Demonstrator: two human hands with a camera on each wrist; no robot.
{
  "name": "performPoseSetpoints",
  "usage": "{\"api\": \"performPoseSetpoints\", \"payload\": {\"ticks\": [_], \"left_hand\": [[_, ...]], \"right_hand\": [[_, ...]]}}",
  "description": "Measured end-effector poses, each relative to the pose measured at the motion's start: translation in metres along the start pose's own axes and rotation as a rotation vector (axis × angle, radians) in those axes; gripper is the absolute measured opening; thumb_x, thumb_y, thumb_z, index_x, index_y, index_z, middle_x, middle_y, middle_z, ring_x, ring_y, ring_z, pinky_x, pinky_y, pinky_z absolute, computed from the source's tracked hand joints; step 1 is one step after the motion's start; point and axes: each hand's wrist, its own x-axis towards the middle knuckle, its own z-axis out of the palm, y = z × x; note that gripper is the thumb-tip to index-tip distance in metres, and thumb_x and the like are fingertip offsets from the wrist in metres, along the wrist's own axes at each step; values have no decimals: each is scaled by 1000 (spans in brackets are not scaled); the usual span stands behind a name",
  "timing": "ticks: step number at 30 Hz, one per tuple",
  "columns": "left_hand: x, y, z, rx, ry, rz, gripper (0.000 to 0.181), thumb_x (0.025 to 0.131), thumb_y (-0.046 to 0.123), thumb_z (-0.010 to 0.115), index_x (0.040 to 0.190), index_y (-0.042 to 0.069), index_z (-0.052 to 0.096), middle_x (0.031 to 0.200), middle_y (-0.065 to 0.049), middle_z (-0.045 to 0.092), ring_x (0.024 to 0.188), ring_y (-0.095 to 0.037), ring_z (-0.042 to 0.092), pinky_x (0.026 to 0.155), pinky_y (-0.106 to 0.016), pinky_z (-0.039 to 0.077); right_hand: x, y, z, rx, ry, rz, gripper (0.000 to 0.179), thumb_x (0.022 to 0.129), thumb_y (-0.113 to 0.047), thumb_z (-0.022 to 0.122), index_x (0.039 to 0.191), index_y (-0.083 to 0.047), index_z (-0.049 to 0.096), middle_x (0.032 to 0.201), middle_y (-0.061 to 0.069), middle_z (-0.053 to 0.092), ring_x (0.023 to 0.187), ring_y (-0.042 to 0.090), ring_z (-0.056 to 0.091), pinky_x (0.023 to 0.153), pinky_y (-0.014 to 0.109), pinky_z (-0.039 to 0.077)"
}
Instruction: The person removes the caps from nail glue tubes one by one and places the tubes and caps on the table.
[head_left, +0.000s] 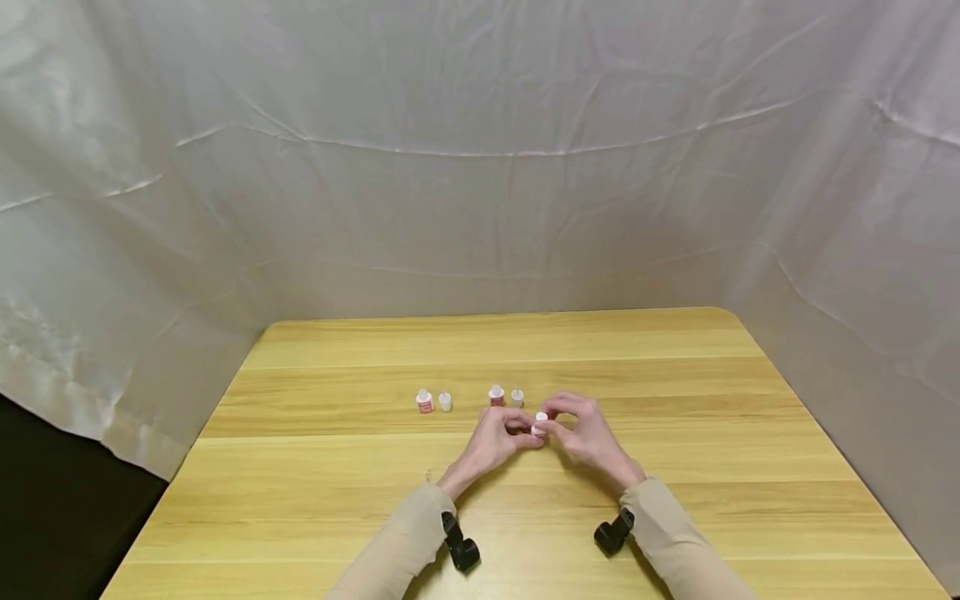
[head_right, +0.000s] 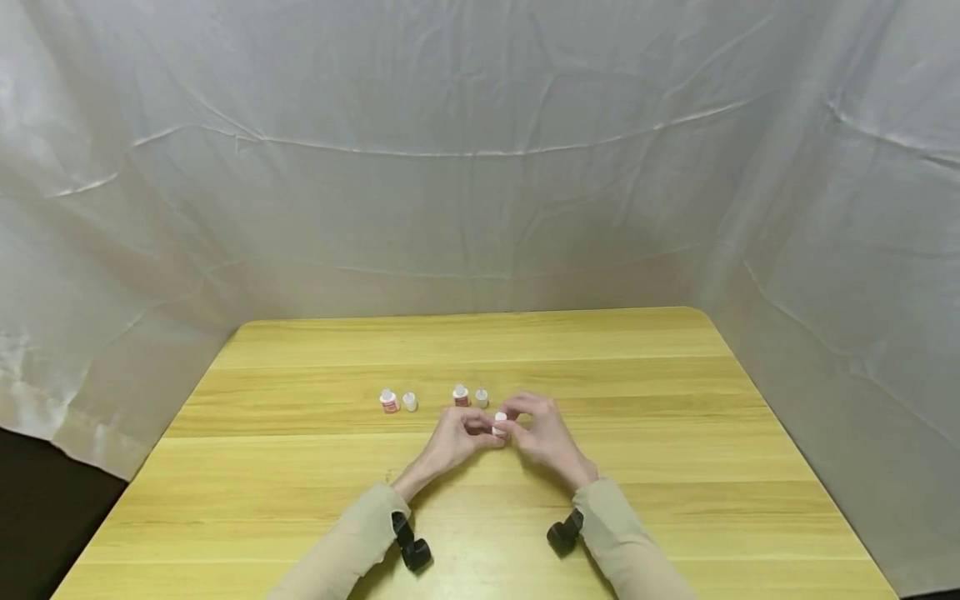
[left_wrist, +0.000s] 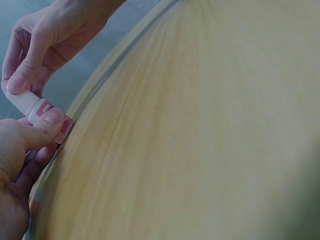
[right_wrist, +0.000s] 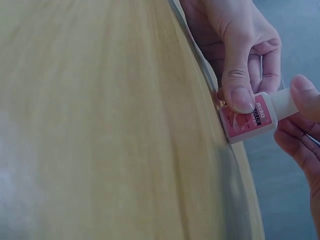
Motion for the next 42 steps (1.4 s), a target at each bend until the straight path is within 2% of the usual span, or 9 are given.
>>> {"api": "performPoseSetpoints", "payload": {"ticks": [7,12,20,25,30,36,39,42], "left_hand": [[0,1,0,-11,-30,-4,21,82,6,81,101,3,75,99,-13,79,92,-19,77,83,-18,58],[1,0,-1,-25,-40,1,21,81,5,81,100,1,74,98,-15,79,91,-20,77,83,-18,58],[0,0,1,-6,15,-6,22,80,9,84,100,3,77,95,-12,79,86,-17,77,78,-17,59],[0,0,2,-16,28,10,20,80,7,83,99,4,77,94,-13,79,86,-19,77,77,-17,59],[0,0,1,-19,10,9,21,81,7,82,101,4,77,97,-12,79,90,-21,77,80,-17,59],[2,-1,1,16,4,18,23,81,8,82,103,4,77,98,-12,79,90,-19,77,82,-17,58],[2,-2,1,17,-2,11,23,81,8,82,103,4,76,98,-12,79,90,-18,77,82,-17,58],[3,-3,1,11,-5,11,23,82,8,82,103,4,76,98,-12,79,90,-18,77,82,-18,59]], "right_hand": [[1,0,1,-20,-1,-39,17,76,7,81,87,-3,75,84,6,74,76,19,68,73,38,61],[0,1,1,-32,-6,-34,19,75,9,80,86,-6,74,86,4,74,80,18,69,76,38,61],[2,-2,-4,9,-63,90,16,80,-1,81,93,-7,75,90,4,75,82,12,68,82,36,62],[3,-1,-5,14,-65,138,16,78,-7,84,92,-7,76,88,4,75,77,11,67,77,35,62],[4,0,-3,13,-51,109,15,78,-4,84,90,-7,77,86,5,75,76,14,67,75,32,61],[4,0,-2,-24,-43,47,17,75,2,83,89,-7,77,85,2,75,77,9,66,76,32,59],[4,-1,-3,-30,-54,47,18,75,4,82,90,-6,77,86,3,75,79,8,66,78,34,60],[4,-2,-4,-14,-68,82,18,77,2,81,92,-6,77,89,3,76,81,7,67,81,34,60]]}}
